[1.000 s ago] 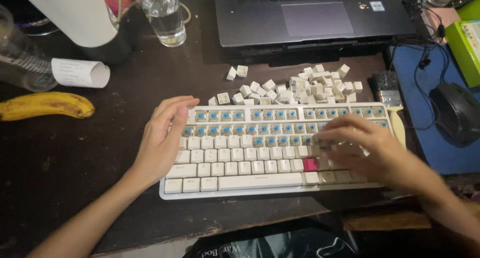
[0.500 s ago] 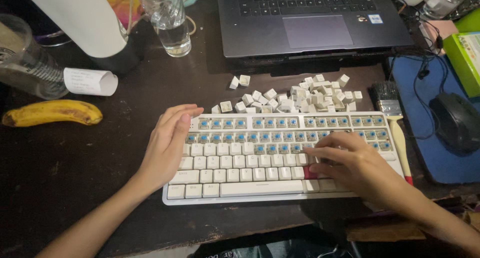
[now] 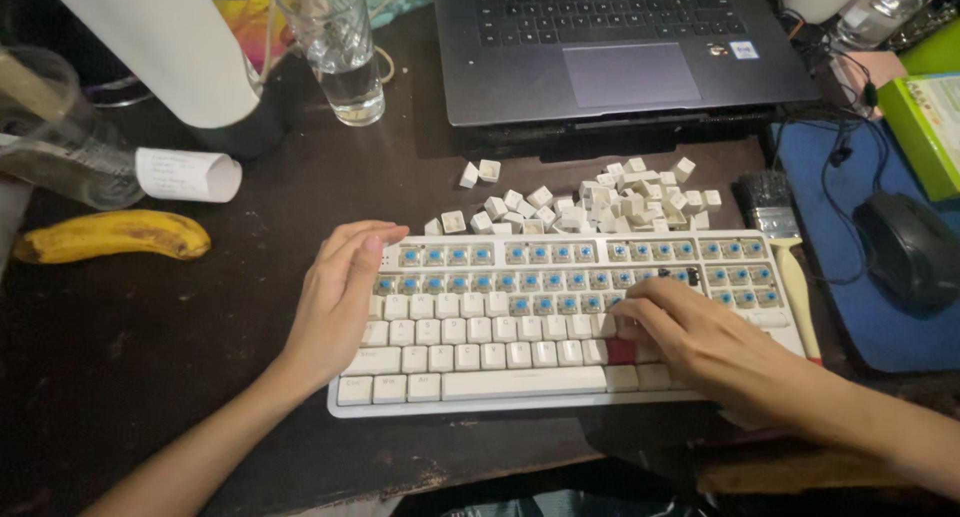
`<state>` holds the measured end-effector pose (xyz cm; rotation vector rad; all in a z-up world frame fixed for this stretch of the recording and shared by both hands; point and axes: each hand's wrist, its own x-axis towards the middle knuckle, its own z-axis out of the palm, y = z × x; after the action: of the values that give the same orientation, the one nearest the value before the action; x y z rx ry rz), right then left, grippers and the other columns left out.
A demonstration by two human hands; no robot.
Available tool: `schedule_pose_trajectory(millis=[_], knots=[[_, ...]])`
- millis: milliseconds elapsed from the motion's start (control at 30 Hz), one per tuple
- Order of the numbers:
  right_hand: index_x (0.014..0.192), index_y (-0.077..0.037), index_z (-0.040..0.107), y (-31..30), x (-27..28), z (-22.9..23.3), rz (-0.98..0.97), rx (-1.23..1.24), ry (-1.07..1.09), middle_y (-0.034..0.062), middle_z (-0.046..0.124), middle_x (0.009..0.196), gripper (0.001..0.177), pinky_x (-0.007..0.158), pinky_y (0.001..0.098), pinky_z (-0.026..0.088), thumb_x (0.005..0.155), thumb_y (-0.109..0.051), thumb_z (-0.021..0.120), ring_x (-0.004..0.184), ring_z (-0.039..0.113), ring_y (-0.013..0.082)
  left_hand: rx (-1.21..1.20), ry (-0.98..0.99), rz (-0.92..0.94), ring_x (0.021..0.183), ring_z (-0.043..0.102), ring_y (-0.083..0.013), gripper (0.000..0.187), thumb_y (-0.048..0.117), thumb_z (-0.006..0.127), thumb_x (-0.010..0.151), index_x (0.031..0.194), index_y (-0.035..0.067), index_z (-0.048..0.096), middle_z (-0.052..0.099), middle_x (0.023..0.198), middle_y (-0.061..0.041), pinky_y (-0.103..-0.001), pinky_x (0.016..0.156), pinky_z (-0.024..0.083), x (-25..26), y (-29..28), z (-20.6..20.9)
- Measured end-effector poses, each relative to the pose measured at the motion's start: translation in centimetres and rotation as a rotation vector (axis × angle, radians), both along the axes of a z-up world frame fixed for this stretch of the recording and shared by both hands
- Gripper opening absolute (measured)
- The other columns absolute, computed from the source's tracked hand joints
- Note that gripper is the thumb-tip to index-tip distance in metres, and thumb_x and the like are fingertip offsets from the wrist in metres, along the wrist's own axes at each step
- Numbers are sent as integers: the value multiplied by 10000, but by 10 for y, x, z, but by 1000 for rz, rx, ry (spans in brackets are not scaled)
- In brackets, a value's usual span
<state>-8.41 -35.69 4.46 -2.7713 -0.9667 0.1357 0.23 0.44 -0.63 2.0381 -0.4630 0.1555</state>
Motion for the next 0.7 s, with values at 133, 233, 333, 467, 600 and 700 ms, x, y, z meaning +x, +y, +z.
schedule_pose_trajectory(millis=[133, 233, 333, 467, 600, 700], knots=[[1235, 63, 543, -3, -1, -1, 51, 34, -43, 220, 565, 1228, 596, 931, 414, 516, 642, 73, 590, 1119, 608, 393, -10, 33, 8, 1220, 608, -251, 487, 325, 360, 1100, 1194, -4, 706, 661, 1254, -119, -367, 1066, 427, -1, 1, -1], [1231, -17, 579, -11, 2, -5, -48, 138, 132, 149, 601, 1201, 441, 898, 397, 540, 805, -24, 689, 1094, 642, 338, -24, 35, 3, 1220, 618, -241, 486, 323, 356, 1104, 1191, -5, 704, 662, 1249, -118, -366, 1067, 438, -1, 2, -3], [1275, -54, 602, -25, 5, -13, -103, 282, 172, 126, 624, 1208, 467, 886, 363, 597, 827, -102, 724, 1077, 674, 269, 19, 2, -27, 1238, 604, -256, 480, 341, 376, 1099, 1232, 4, 692, 654, 1272, -119, -382, 1067, 442, -1, 3, -5], [1185, -128, 645, -54, 53, -24, -262, 223, -210, 52, 664, 1209, 308, 876, 377, 632, 938, -275, 756, 1028, 697, 204, 216, -31, -26, 1236, 607, -282, 526, 404, 495, 1034, 1390, 25, 571, 638, 1310, -164, -428, 1029, 443, 13, 6, -1], [1449, -92, 528, -98, 98, -18, -452, 110, -173, 258, 538, 1356, 734, 881, 536, 590, 868, -508, 694, 1171, 625, 415, 373, -27, -98, 1080, 659, -293, 904, 511, 676, 832, 1532, 30, 364, 584, 1303, -210, -401, 922, 541, 45, 10, 18], [1615, -130, 342, -112, 122, -17, -631, 71, 58, 356, 434, 1386, 1060, 852, 606, 568, 774, -717, 609, 1190, 581, 511, 567, 170, -171, 1027, 702, -328, 1090, 590, 737, 735, 1572, 62, 280, 514, 1353, -241, -421, 870, 582, 73, -3, 32]])
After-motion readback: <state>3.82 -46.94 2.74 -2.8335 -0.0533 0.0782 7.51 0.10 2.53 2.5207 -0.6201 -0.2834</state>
